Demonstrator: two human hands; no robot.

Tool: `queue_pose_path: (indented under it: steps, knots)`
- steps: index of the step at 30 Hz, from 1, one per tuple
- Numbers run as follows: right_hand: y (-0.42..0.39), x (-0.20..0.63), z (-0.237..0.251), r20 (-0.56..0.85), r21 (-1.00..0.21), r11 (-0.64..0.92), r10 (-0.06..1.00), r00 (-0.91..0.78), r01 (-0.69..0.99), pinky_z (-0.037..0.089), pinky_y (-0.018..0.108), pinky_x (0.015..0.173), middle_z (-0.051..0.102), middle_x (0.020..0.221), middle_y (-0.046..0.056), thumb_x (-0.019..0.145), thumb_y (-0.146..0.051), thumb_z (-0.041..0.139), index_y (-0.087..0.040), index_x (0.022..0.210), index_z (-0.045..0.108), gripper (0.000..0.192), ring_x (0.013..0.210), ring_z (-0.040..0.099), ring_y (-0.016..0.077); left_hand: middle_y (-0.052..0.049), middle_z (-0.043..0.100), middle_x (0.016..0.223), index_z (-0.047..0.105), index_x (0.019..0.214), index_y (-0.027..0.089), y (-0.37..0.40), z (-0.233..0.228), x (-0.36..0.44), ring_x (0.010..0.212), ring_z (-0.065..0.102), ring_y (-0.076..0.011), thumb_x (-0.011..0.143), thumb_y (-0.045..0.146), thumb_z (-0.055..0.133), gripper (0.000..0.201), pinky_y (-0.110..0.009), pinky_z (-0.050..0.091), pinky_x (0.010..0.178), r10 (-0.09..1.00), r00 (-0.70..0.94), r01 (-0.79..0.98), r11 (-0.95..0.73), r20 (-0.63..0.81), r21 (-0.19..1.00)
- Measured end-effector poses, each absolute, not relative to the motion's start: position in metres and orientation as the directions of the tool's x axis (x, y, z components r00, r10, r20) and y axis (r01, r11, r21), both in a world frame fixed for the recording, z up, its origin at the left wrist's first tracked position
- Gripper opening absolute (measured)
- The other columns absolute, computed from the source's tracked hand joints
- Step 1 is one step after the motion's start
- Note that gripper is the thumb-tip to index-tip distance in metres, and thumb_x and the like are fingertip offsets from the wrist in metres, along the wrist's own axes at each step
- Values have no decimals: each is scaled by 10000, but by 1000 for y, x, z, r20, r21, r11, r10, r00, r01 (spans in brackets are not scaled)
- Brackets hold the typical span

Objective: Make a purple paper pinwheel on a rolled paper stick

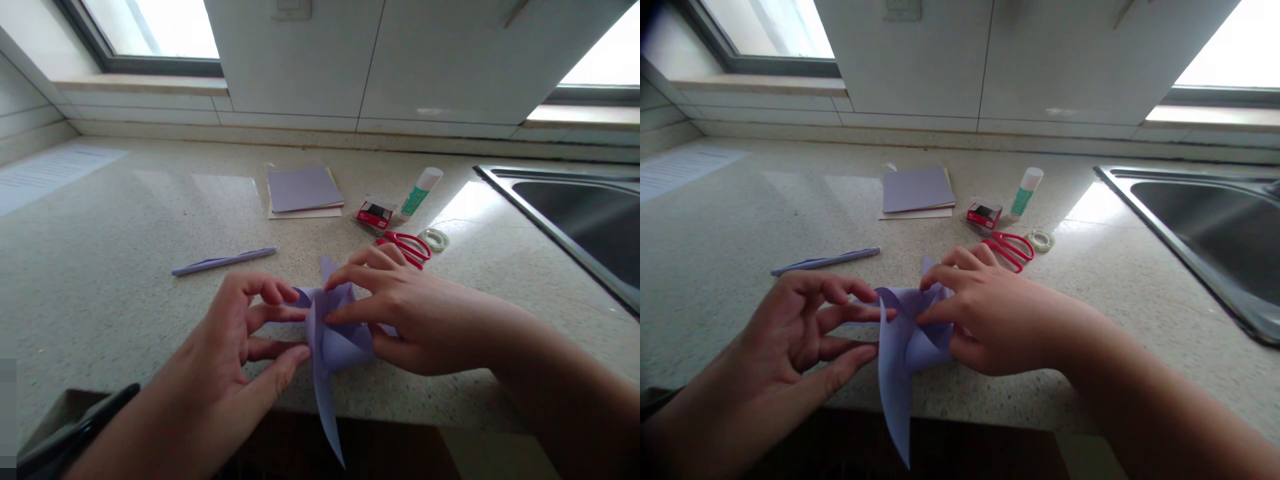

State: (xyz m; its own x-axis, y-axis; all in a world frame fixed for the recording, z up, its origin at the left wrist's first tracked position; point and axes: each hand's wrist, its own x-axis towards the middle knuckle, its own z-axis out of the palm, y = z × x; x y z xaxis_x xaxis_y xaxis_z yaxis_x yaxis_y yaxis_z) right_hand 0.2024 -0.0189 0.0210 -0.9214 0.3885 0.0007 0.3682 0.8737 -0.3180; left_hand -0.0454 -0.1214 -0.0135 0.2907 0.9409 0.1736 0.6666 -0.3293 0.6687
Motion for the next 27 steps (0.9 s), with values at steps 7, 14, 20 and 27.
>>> queue_pose_path:
  steps: [7,14,20,27]
  knots:
    - [-18,204,19,14,-307,883,376,-926,354,346,540,1031,614,1331,47,848,-192,622,-326,1177,747,377,1197,456,312,22,697,1151,613,1074,315,-114,-4,-49,1035,701,-179,940,190,665,190,-323,633,867,886,429,627,-433,177,648]
    - [-18,204,17,19,-299,886,378,-926,355,343,540,1042,609,1350,49,841,-174,611,-319,1194,744,404,1211,448,312,-62,712,1184,705,1113,240,-112,1,-50,1019,703,-245,996,171,523,227,-419,631,855,788,594,657,-591,163,468]
    - [-18,203,17,15,-290,889,375,-927,355,350,549,1040,611,1336,46,843,-185,610,-338,1223,731,427,1202,456,317,-59,725,1198,701,1177,253,-112,5,-57,1035,702,-237,983,141,525,284,-404,617,898,735,665,645,-654,130,396]
    - [-17,203,17,1,-293,888,372,-928,356,351,550,1047,608,1329,53,848,-190,608,-334,1212,736,412,1210,457,319,6,738,1203,695,1170,320,-114,9,-61,1056,712,-189,964,147,573,296,-323,602,921,785,612,655,-570,93,496]
